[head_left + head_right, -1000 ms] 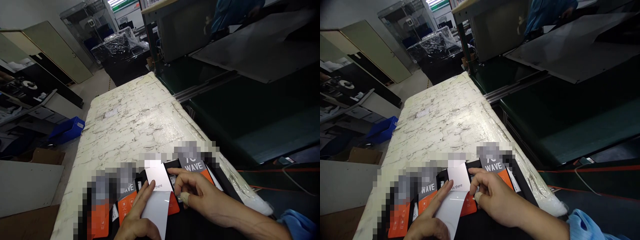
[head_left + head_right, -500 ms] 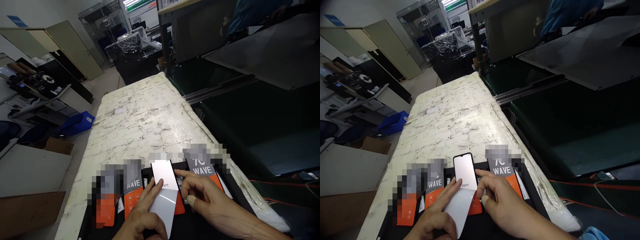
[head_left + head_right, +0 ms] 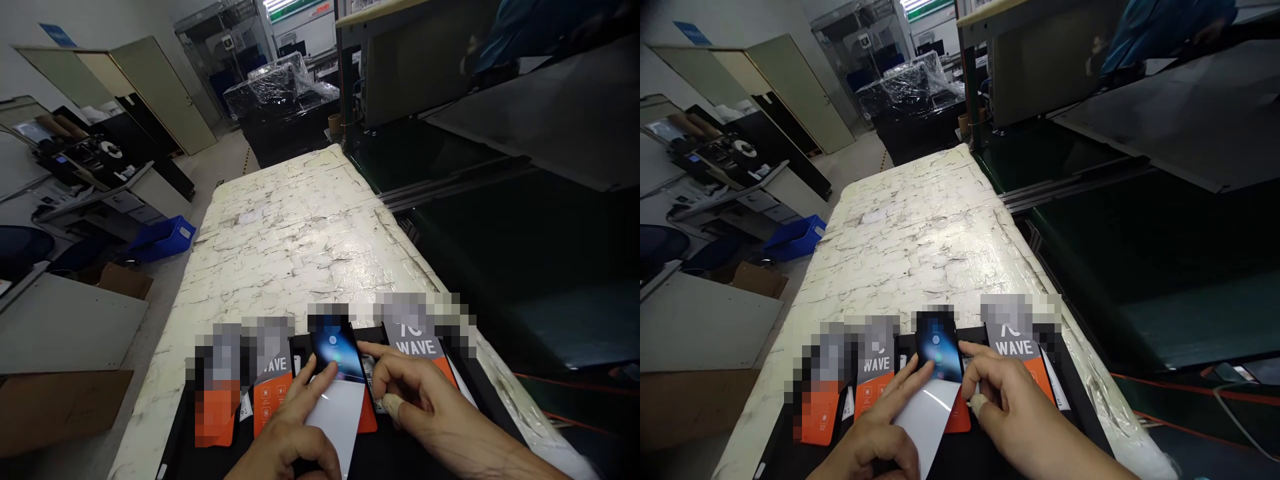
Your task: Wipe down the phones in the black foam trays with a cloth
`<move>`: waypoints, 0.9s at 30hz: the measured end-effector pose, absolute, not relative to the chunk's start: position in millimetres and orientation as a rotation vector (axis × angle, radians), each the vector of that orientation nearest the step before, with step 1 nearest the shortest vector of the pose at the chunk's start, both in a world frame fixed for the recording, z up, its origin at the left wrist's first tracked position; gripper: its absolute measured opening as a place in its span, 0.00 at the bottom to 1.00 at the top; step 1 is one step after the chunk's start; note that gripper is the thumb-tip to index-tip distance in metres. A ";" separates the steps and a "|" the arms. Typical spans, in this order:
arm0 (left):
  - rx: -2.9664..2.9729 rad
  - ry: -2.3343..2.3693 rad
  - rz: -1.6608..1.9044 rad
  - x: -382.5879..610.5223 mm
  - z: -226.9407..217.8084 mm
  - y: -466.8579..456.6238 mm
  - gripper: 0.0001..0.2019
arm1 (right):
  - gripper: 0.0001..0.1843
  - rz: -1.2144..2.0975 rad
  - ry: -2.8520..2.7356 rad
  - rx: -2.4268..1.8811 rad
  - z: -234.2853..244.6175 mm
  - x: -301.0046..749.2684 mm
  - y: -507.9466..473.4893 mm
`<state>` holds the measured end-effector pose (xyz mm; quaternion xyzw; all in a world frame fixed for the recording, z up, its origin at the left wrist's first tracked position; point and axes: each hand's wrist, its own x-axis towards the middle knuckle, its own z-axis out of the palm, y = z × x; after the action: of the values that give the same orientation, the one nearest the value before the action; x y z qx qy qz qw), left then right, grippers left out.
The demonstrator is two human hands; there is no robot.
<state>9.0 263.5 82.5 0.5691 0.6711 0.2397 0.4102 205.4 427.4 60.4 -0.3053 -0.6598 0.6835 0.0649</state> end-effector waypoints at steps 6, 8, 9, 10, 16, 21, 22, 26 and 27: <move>1.404 1.695 0.577 9.0 79.8 262.0 0.09 | 0.02 2.065 -1.989 -0.922 59.6 205.3 427.2; 1.433 1.674 0.577 7.4 82.0 261.7 0.10 | 0.02 2.067 -1.982 -0.922 60.0 205.4 426.8; 1.447 1.663 0.574 6.6 83.3 261.8 0.10 | 0.01 2.068 -1.980 -0.925 60.0 205.6 426.7; 1.457 1.652 0.571 5.9 84.6 262.0 0.10 | 0.02 2.063 -1.982 -0.930 59.8 205.9 426.7; 1.469 1.662 0.628 7.7 90.6 261.3 0.13 | 0.04 2.035 -1.988 -0.907 54.9 206.5 428.6; 1.439 1.706 0.650 10.0 92.3 259.4 0.10 | 0.07 1.912 -1.958 -0.907 48.8 209.5 431.3; 1.429 1.681 0.648 9.8 90.4 259.4 0.09 | 0.09 1.872 -1.956 -0.902 47.6 211.0 432.3; 1.046 1.741 0.643 9.3 73.7 258.9 0.26 | 0.19 1.668 -2.064 -0.885 46.3 217.6 436.9; 0.923 1.775 0.624 9.7 69.5 258.2 0.37 | 0.19 1.613 -2.108 -0.875 47.2 218.7 437.7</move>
<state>9.7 258.2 69.5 0.3817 0.7338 0.2579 0.4994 218.7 437.7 47.2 -0.3084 -0.7429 0.5686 0.1724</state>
